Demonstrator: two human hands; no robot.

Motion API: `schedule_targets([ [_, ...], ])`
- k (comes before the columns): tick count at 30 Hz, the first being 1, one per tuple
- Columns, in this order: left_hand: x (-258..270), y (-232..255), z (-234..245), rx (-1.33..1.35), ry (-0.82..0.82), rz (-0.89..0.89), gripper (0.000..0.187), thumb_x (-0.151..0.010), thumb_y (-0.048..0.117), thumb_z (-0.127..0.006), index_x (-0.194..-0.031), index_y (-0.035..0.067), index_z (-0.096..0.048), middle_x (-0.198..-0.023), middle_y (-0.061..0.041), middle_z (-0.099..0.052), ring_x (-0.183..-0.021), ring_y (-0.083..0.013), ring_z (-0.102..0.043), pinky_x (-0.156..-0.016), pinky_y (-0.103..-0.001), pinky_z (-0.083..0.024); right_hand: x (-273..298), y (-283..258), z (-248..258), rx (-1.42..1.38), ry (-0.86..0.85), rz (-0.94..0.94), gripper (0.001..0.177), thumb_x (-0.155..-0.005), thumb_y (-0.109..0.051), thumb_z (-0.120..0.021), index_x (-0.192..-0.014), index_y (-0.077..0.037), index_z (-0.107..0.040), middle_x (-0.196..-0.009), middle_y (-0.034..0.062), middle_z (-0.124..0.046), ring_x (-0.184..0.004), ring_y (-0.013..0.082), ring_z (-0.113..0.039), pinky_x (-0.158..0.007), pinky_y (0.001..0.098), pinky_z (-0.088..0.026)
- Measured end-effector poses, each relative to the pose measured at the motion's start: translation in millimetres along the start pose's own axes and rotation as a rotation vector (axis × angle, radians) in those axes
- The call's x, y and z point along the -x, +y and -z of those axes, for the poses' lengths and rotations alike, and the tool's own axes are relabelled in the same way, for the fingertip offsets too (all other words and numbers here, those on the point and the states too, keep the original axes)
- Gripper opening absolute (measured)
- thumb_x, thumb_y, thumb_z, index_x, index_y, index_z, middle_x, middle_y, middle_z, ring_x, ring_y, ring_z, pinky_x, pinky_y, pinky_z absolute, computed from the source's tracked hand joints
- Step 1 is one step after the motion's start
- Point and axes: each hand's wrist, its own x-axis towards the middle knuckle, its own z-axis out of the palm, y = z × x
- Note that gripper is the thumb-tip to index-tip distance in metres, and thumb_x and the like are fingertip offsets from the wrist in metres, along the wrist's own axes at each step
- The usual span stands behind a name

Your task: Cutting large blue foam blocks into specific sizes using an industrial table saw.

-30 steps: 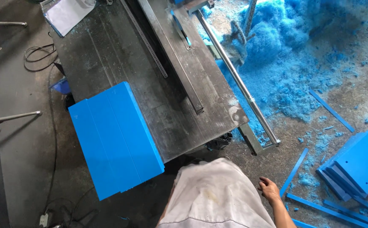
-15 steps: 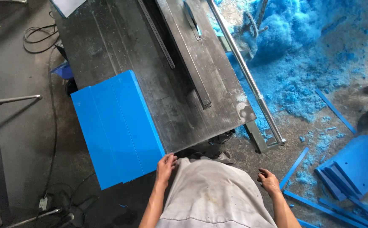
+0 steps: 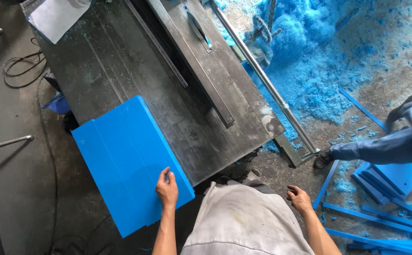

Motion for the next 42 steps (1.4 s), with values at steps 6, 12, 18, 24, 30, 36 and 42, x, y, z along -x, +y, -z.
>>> schedule_targets([
  [6,-34.3,-35.3,3.0,-0.297,0.125,-0.257,0.046,-0.09,0.018,-0.068,-0.132,0.0,-0.063,-0.146,-0.031,-0.052,-0.143,-0.0453,-0.042,-0.116,-0.051,-0.035,7.9,-20.4,-19.8,0.074,0.042,0.056,0.042,-0.096,-0.023,-0.065,-0.137,-0.016,-0.067,-0.115,0.0082,-0.08,-0.094,0.0191,-0.08,-0.073,0.0327,-0.058],
  [12,-39.1,-72.4,-9.2,-0.388,0.131,-0.145,0.073,-0.091,0.031,-0.07,-0.15,-0.001,-0.043,-0.157,-0.035,-0.034,-0.147,-0.0537,-0.026,-0.12,-0.059,-0.022,11.2,-35.4,-36.9,0.011,0.062,0.091,0.042,-0.095,-0.022,-0.065,-0.136,-0.015,-0.067,-0.116,0.0081,-0.078,-0.094,0.0195,-0.079,-0.075,0.0341,-0.058],
  [18,-33.4,-88.1,-22.4,-0.483,0.186,-0.222,0.076,-0.096,0.036,-0.062,-0.155,-0.004,-0.035,-0.162,-0.037,-0.024,-0.152,-0.053,-0.019,-0.121,-0.063,-0.013,-3.6,-21.4,-42.4,0.097,0.137,0.164,0.04,-0.093,-0.025,-0.07,-0.132,-0.013,-0.071,-0.112,0.012,-0.08,-0.097,0.0173,-0.076,-0.084,0.029,-0.056],
  [24,-27.5,-95.1,-21.2,-0.533,0.218,-0.322,0.067,-0.1,0.034,-0.055,-0.155,-0.002,-0.04,-0.163,-0.032,-0.03,-0.151,-0.0501,-0.024,-0.122,-0.061,-0.018,-34.9,-25.0,-33.6,0.046,0.042,0.108,0.043,-0.092,-0.027,-0.069,-0.133,-0.015,-0.071,-0.106,0.0114,-0.082,-0.082,0.0177,-0.074,-0.077,0.0353,-0.058],
  [30,-39.7,-144.0,-20.1,-0.578,0.206,-0.168,0.061,-0.101,0.039,-0.056,-0.152,0.007,-0.048,-0.163,-0.032,-0.031,-0.151,-0.05,-0.025,-0.123,-0.055,-0.024,-60.2,-44.5,-2.4,0.132,-0.01,0.034,0.043,-0.096,-0.031,-0.066,-0.137,-0.018,-0.07,-0.094,0.0108,-0.083,-0.078,0.0234,-0.075,-0.074,0.0373,-0.058],
  [36,-15.7,-119.4,-7.7,-0.774,0.065,0.175,0.073,-0.098,0.052,-0.05,-0.162,0.023,-0.031,-0.166,-0.028,-0.016,-0.152,-0.0505,-0.016,-0.12,-0.057,-0.022,-81.2,-37.0,31.1,0.187,-0.042,0.101,0.042,-0.096,-0.033,-0.064,-0.135,-0.02,-0.07,-0.092,0.0086,-0.083,-0.083,0.0199,-0.078,-0.078,0.0364,-0.058],
  [42,-22.4,-121.8,7.5,-0.762,-0.125,0.199,0.078,-0.1,0.059,-0.043,-0.164,0.023,-0.015,-0.168,-0.028,-0.006,-0.154,-0.0511,-0.006,-0.122,-0.056,-0.02,-93.4,-18.2,46.5,0.292,-0.111,0.099,0.039,-0.097,-0.035,-0.063,-0.13,-0.019,-0.073,-0.094,0.0082,-0.084,-0.083,0.0183,-0.08,-0.081,0.0348,-0.058],
])
